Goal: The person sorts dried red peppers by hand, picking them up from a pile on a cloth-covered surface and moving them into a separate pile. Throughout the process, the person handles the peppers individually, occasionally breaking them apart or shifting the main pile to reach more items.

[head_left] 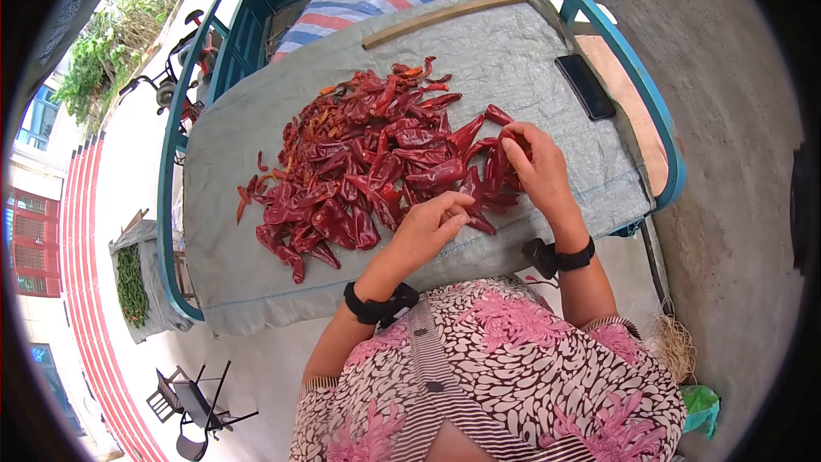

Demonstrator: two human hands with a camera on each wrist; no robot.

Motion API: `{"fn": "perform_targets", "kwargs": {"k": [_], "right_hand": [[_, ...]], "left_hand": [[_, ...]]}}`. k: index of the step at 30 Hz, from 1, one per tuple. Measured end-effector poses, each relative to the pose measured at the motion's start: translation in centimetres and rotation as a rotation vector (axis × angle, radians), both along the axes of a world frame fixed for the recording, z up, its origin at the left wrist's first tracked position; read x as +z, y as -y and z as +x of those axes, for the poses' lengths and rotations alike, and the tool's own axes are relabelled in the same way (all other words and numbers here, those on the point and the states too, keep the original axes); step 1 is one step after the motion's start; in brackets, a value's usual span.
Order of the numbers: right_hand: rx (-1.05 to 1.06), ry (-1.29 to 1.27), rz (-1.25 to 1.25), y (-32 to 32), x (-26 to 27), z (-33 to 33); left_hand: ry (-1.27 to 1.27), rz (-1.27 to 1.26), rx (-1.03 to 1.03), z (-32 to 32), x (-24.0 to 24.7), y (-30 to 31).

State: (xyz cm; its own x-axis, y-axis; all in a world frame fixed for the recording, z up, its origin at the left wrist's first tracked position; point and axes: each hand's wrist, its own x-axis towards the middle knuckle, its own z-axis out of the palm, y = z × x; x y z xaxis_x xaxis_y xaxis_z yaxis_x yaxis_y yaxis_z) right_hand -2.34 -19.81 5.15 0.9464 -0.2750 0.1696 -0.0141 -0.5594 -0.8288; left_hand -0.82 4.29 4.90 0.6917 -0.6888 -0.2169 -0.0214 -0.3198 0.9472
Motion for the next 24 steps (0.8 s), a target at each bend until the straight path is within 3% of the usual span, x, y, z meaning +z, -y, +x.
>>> {"fn": "perform_targets", "kwargs": {"k": [2,6,9,15,19,24], "right_hand": [[-0.052,-0.033,-0.512,1.4,-1.1,0.8],[-0.026,0.310,-0.602,0.1,-2.4,3.2],[0.152,0.208,-0.810,-0.9,-4.4,4.0],[0.252,0.102,-0.810,-0.5,-5.1,5.6],[0.097,0.343,-0.728,-0.6,-1.0,4.0],[0.355,0.473,-0.690,-1.3,-0.4,2.1]], "left_hand": [[0.017,0.015,-0.008,-0.2,-0.2,-0.1],[0.013,0.008,-0.002,-0.3,-0.3,-0.3],[0.032,-0.006,-0.001,-0.5,-0.6,-0.3],[-0.016,0.018,0.035,-0.8,0.6,-0.9],[-0.016,-0.107,0.130,-0.6,-0.3,-1.2],[-0.003,-0.226,0.243,-0.7,1.0,0.3]]}}
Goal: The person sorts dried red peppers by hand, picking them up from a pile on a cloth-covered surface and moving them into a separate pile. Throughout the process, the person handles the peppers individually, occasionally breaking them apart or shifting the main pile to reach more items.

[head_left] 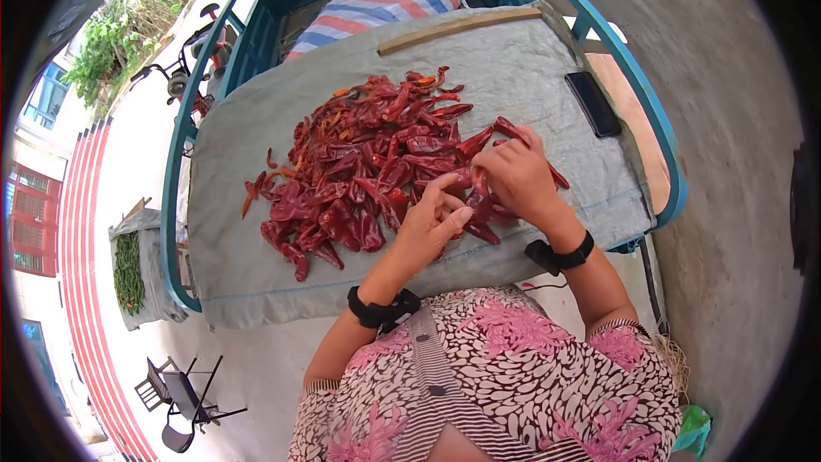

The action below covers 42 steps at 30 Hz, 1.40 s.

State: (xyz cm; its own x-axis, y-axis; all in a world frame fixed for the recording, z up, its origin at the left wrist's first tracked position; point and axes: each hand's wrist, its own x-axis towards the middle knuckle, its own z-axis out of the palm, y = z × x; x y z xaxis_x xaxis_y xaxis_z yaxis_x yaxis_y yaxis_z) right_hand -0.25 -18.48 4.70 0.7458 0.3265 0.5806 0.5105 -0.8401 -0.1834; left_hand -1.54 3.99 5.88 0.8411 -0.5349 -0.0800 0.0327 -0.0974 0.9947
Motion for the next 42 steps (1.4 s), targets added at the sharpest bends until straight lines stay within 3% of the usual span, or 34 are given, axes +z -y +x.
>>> {"fn": "perform_targets", "kwargs": {"k": [4,7,10,13,16,18,22,25,28,29,33,36,38,42], "right_hand": [[0.123,-0.062,0.025,-0.7,-0.3,-1.1],[0.002,-0.122,0.108,1.0,0.5,-0.5],[-0.139,0.011,-0.025,3.5,0.7,1.4],[-0.138,-0.008,-0.089,3.8,0.2,3.1],[-0.026,-0.183,0.021,0.9,-1.3,5.0],[-0.045,-0.179,-0.062,-0.2,-4.5,6.2],[-0.060,-0.315,-0.068,-0.5,-4.7,6.5],[-0.024,-0.199,0.054,0.7,-3.4,6.2],[-0.025,-0.175,0.408,1.1,-0.7,4.7],[-0.039,-0.277,0.660,1.1,-0.1,4.1],[-0.140,-0.355,1.264,2.6,0.2,3.4],[-0.460,-0.158,0.781,3.7,-2.4,2.8],[-0.391,-0.173,0.734,3.8,-2.5,1.0],[-0.179,-0.276,0.618,1.9,-2.1,-2.8]], "left_hand": [[0.018,0.077,-0.001,0.3,-0.1,0.1],[0.004,0.125,0.055,0.5,-1.5,-0.4],[-0.018,0.084,0.107,0.2,-1.3,-0.6],[0.078,0.097,0.128,0.5,-1.5,-0.9],[0.105,0.112,0.175,0.7,-1.9,-0.8],[0.063,0.086,0.159,0.6,-1.9,-0.8],[0.031,0.083,0.155,0.2,-1.9,-1.6],[0.033,0.075,0.180,0.0,-1.8,-2.0],[0.098,0.078,0.169,0.1,-2.7,-1.5],[0.233,0.174,0.127,0.0,-2.7,-1.2],[0.753,0.531,0.004,0.0,-1.4,0.4],[0.907,0.713,-0.024,0.0,-1.9,1.7],[0.951,0.798,-0.052,0.2,-2.7,2.2],[0.969,0.712,0.088,0.5,-4.6,2.5]]}}
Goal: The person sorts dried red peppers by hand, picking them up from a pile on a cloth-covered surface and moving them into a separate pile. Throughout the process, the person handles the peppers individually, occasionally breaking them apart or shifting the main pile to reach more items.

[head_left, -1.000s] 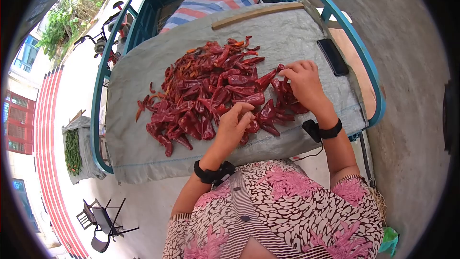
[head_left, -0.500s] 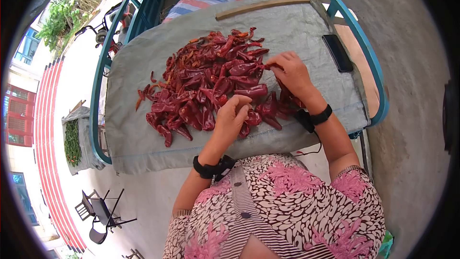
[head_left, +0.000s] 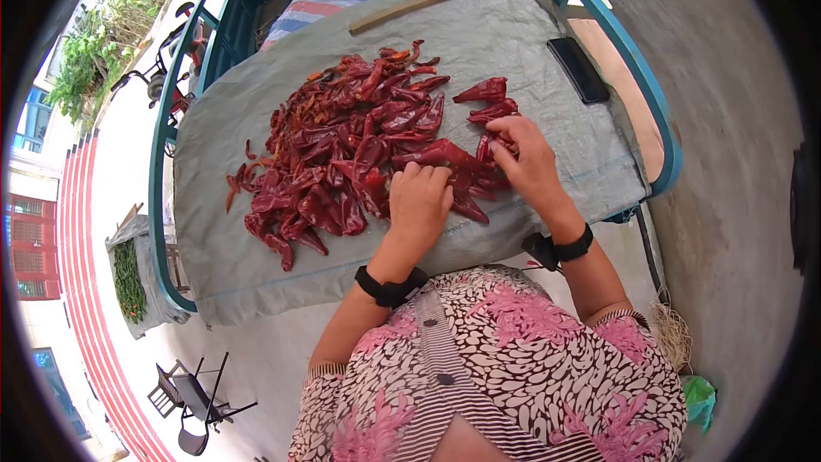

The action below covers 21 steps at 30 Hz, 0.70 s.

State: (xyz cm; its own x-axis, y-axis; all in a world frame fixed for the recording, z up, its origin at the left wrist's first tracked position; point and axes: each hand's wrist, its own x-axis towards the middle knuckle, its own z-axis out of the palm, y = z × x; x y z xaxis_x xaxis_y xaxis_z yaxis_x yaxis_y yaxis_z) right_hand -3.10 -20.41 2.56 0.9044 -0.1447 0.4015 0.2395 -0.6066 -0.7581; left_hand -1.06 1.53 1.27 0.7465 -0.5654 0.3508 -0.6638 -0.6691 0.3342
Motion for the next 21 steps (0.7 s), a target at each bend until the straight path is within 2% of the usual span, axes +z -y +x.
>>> {"fn": "perform_targets", "kwargs": {"k": [2,6,9,12,14,15,17,18,20,21], "right_hand": [[0.091,0.102,-0.173,-1.1,-0.4,-1.0],[0.138,0.155,-0.238,-3.0,-0.1,-1.6],[0.174,0.185,-0.251,-3.3,-0.7,-1.6],[0.163,0.151,-0.223,-3.0,-1.1,-1.7],[0.116,0.112,-0.205,-2.4,-0.9,-1.3],[0.011,0.080,-0.089,-2.3,-0.8,-1.0],[-0.200,0.016,0.141,-2.3,-0.6,0.0],[-0.239,0.065,0.026,-1.9,-0.7,0.6],[-0.318,0.162,-0.204,-0.6,-0.9,1.6],[-0.252,0.175,-0.279,-0.7,-0.7,1.8]], "left_hand": [[0.005,-0.070,0.047,0.2,0.4,-0.3],[-0.051,-0.178,0.046,-0.2,2.9,-0.5],[-0.194,-0.326,-0.029,-0.7,3.7,-0.6],[-0.418,-0.607,0.034,-1.4,3.6,-0.5],[-0.370,-0.539,0.110,-1.6,4.0,-1.1],[-0.346,-0.505,0.149,-1.6,4.0,-1.4],[-0.111,-0.314,0.172,-1.2,3.4,-2.4],[0.005,-0.217,0.182,-1.1,3.0,-2.9],[-0.043,-0.193,0.188,-1.4,2.4,-3.7],[-0.064,-0.197,0.187,-1.6,2.0,-4.1]]}}
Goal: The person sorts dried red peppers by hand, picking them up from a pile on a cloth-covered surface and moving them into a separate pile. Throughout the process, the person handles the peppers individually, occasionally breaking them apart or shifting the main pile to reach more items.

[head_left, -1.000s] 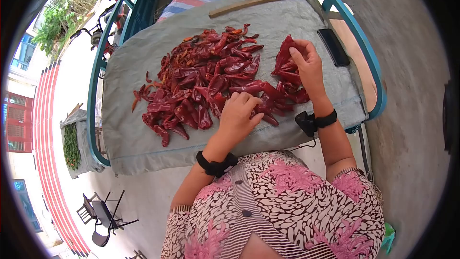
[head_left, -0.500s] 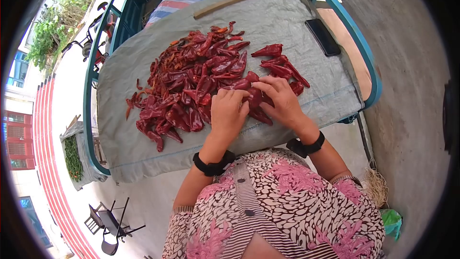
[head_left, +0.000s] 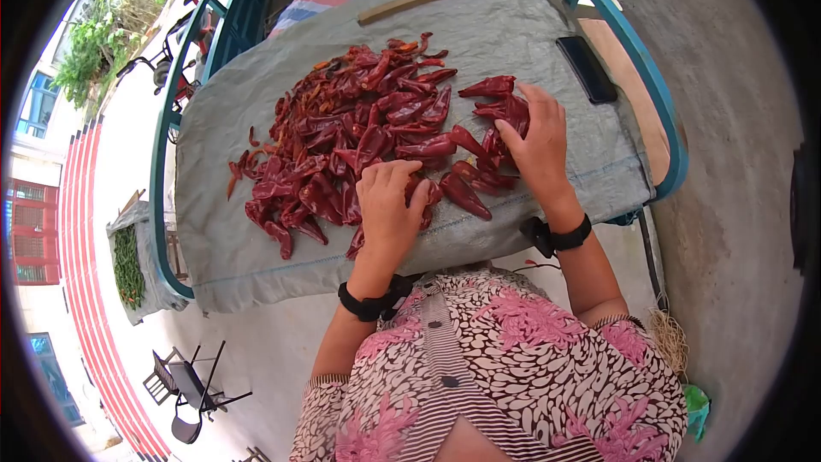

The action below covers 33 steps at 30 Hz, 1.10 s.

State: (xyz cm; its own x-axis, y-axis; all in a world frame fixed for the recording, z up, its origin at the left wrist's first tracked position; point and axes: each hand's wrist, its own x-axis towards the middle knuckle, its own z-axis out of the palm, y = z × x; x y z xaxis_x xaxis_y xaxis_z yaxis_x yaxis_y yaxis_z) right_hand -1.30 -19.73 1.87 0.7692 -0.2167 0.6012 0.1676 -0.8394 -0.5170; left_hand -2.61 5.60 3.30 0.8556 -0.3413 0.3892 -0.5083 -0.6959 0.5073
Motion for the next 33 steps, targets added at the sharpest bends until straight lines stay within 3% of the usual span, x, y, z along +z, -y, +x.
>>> {"fn": "perform_targets", "kwargs": {"k": [2,5,9,16,19,20,23,25,28,33], "right_hand": [[0.112,-0.016,-0.160,-0.6,0.7,0.0],[0.289,-0.144,-0.132,-2.7,0.1,0.1],[0.312,-0.086,-0.094,-2.9,-0.4,1.0],[0.124,-0.213,0.510,-1.6,3.2,0.5],[-0.097,0.180,0.249,-1.3,1.9,1.2],[-0.139,0.116,0.098,-0.7,1.7,0.4],[0.152,-0.400,0.266,-1.5,1.2,-3.4],[0.310,-0.541,0.048,-4.5,0.5,-5.9],[0.220,-0.364,-0.142,-7.4,-2.6,-6.7],[0.064,-0.384,-0.063,-8.1,-2.8,-6.6]], "left_hand": [[0.001,0.046,-0.023,-0.8,-0.2,-0.9],[0.049,0.182,-0.059,-2.8,-0.2,-3.0],[0.065,0.292,-0.033,-4.1,-1.6,-6.8],[0.043,0.203,-0.055,-2.3,-3.9,-9.2],[0.048,0.123,-0.003,-1.0,-4.3,-8.8],[0.065,0.077,0.007,-0.6,-4.7,-8.6],[0.027,-0.070,-0.029,0.0,-5.6,-8.1],[-0.017,-0.194,-0.080,0.1,-5.4,-7.6],[0.132,-0.040,-0.030,-0.1,-3.9,-7.4],[0.072,-0.168,-0.158,-0.2,-3.2,-7.6]]}}
